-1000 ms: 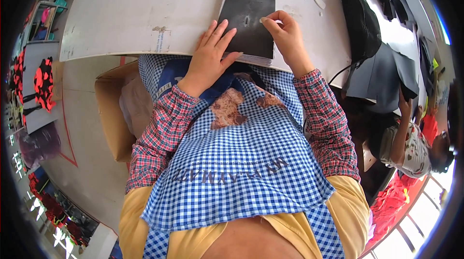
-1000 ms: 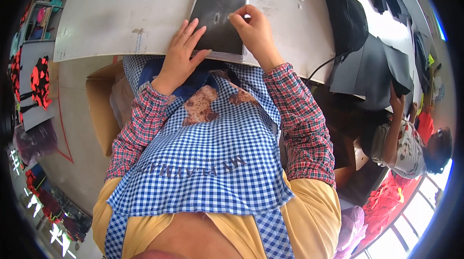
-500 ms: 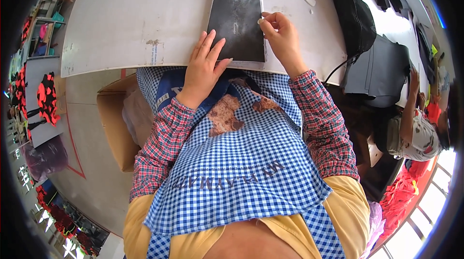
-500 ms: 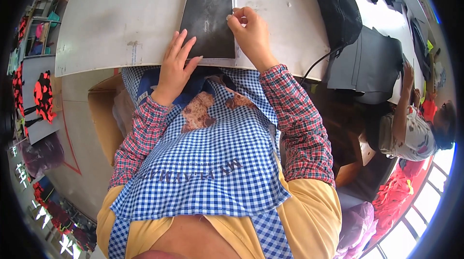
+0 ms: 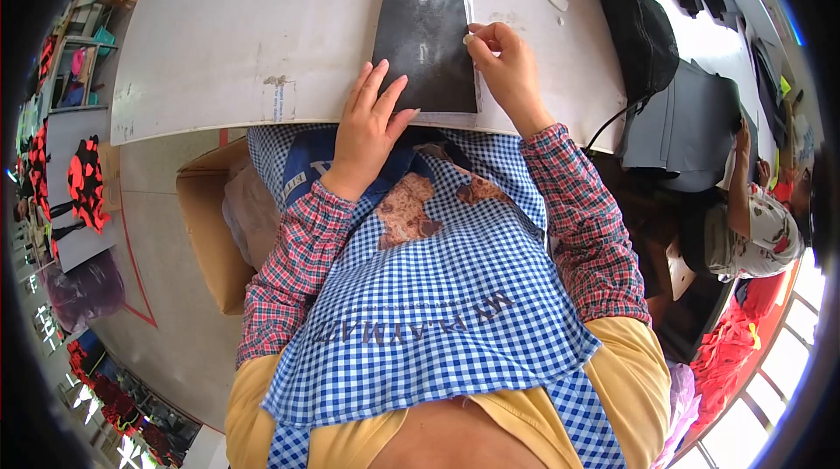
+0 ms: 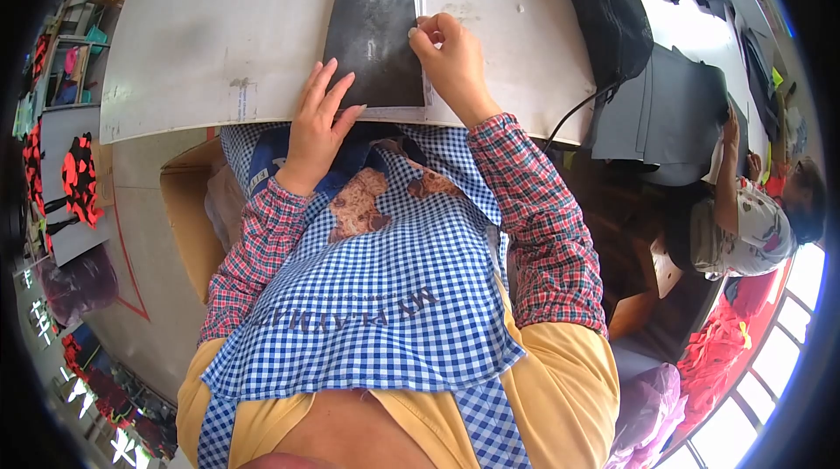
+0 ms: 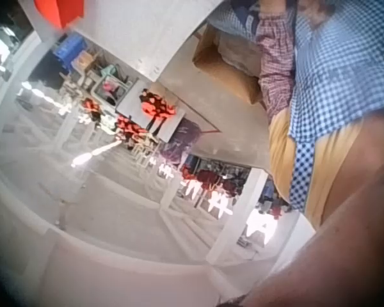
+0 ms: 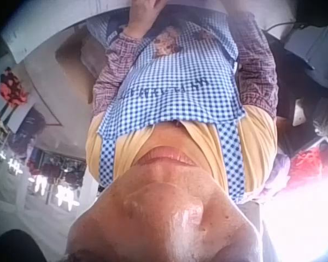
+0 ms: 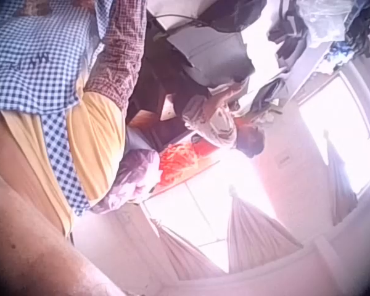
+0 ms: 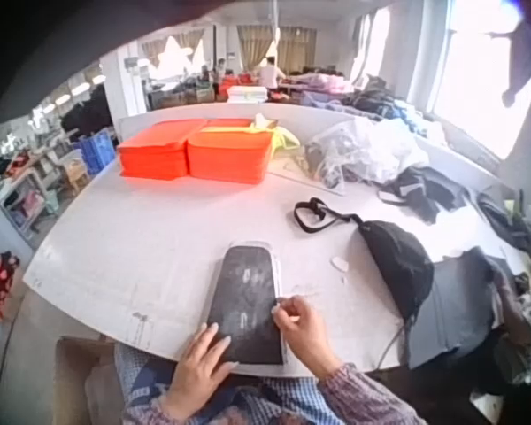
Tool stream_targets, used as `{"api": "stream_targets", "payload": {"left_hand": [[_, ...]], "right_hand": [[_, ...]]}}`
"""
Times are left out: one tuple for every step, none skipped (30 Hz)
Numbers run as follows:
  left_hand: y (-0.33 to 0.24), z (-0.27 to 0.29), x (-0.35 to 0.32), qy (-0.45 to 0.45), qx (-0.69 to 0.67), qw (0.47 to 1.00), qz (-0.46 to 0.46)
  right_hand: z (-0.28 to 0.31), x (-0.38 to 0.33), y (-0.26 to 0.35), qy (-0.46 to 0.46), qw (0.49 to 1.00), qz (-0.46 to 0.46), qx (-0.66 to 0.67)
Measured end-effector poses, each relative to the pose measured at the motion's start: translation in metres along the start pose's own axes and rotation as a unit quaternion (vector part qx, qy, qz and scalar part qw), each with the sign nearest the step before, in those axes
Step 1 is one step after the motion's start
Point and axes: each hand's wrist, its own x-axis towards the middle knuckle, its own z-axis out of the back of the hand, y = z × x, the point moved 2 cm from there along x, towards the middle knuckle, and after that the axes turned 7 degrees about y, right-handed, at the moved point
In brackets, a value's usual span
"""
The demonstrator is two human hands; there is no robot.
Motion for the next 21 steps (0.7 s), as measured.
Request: {"api": "stream_targets", "payload": {"left_hand": [[0.000, 0.000, 0.000, 0.001, 0.000, 1.000, 0.000], [0.000, 0.000, 0.000, -0.001, 0.001, 1.000, -0.002], [0.000, 0.001, 0.001, -0.002, 0.002, 1.000, -0.004], [-0.001, 0.001, 0.001, -0.001, 0.002, 1.000, -0.004], [-0.002, 0.003, 0.002, -0.005, -0.004, 1.000, 0.001], [-0.003, 0.003, 0.003, -0.010, -0.009, 1.000, 0.005], [-0.004, 0.003, 0.002, -0.008, -0.010, 1.000, 0.005], [-0.003, 0.003, 0.003, -0.008, -0.006, 1.000, 0.005], [-0.003, 0.003, 0.003, -0.008, -0.002, 1.000, 0.005], [-0.003, 0.004, 0.003, -0.007, -0.002, 1.000, 0.004], [-0.003, 0.004, 0.003, -0.007, -0.001, 1.000, 0.004], [-0.003, 0.004, 0.003, -0.008, 0.000, 1.000, 0.003], [-0.003, 0.004, 0.003, -0.007, 0.000, 1.000, 0.003], [-0.002, 0.005, 0.003, 0.000, -0.002, 1.000, 0.001], [-0.002, 0.006, 0.004, 0.006, -0.004, 1.000, -0.001], [-0.002, 0.006, 0.006, 0.006, -0.003, 1.000, -0.002], [-0.002, 0.008, 0.008, -0.008, -0.023, 1.000, 0.008], [-0.001, 0.008, 0.011, -0.021, -0.043, 0.999, 0.017], [0.001, 0.007, 0.014, -0.021, -0.044, 0.999, 0.016], [0.006, 0.007, 0.019, -0.035, -0.069, 0.997, 0.024], [0.010, 0.006, 0.024, -0.049, -0.095, 0.994, 0.032]], "right_hand": [[0.000, 0.000, -0.001, -0.001, 1.000, 0.000, 0.003], [0.000, 0.000, 0.000, -0.001, 1.000, -0.001, 0.003], [0.000, -0.001, 0.001, -0.004, 1.000, 0.004, -0.010], [0.001, -0.001, 0.002, -0.006, 1.000, 0.009, -0.023], [0.001, -0.001, 0.002, -0.007, 1.000, 0.007, -0.023], [0.001, 0.000, 0.001, -0.004, 1.000, 0.007, -0.018], [0.001, 0.000, 0.001, -0.002, 1.000, 0.006, -0.012], [0.001, 0.000, 0.001, -0.003, 1.000, 0.005, -0.012], [0.001, 0.000, 0.001, -0.003, 1.000, 0.006, -0.010], [0.001, 0.000, 0.001, -0.004, 1.000, 0.007, -0.007], [0.001, 0.001, 0.000, -0.005, 1.000, 0.007, -0.007], [0.000, 0.001, -0.001, -0.006, 1.000, 0.004, -0.004], [0.000, 0.001, -0.002, -0.007, 1.000, 0.001, -0.002], [0.001, 0.001, -0.002, -0.007, 1.000, 0.001, -0.002], [0.001, 0.001, -0.002, -0.005, 1.000, 0.001, -0.006], [0.002, 0.001, -0.002, -0.004, 1.000, 0.002, -0.010], [0.002, 0.001, -0.002, -0.004, 1.000, 0.002, -0.010], [0.002, 0.001, -0.003, -0.004, 1.000, -0.002, -0.004], [0.003, 0.002, -0.004, -0.004, 1.000, -0.006, 0.003], [0.002, 0.002, -0.002, -0.004, 1.000, -0.005, 0.003], [0.002, 0.001, -0.001, -0.003, 1.000, -0.002, 0.006]]}}
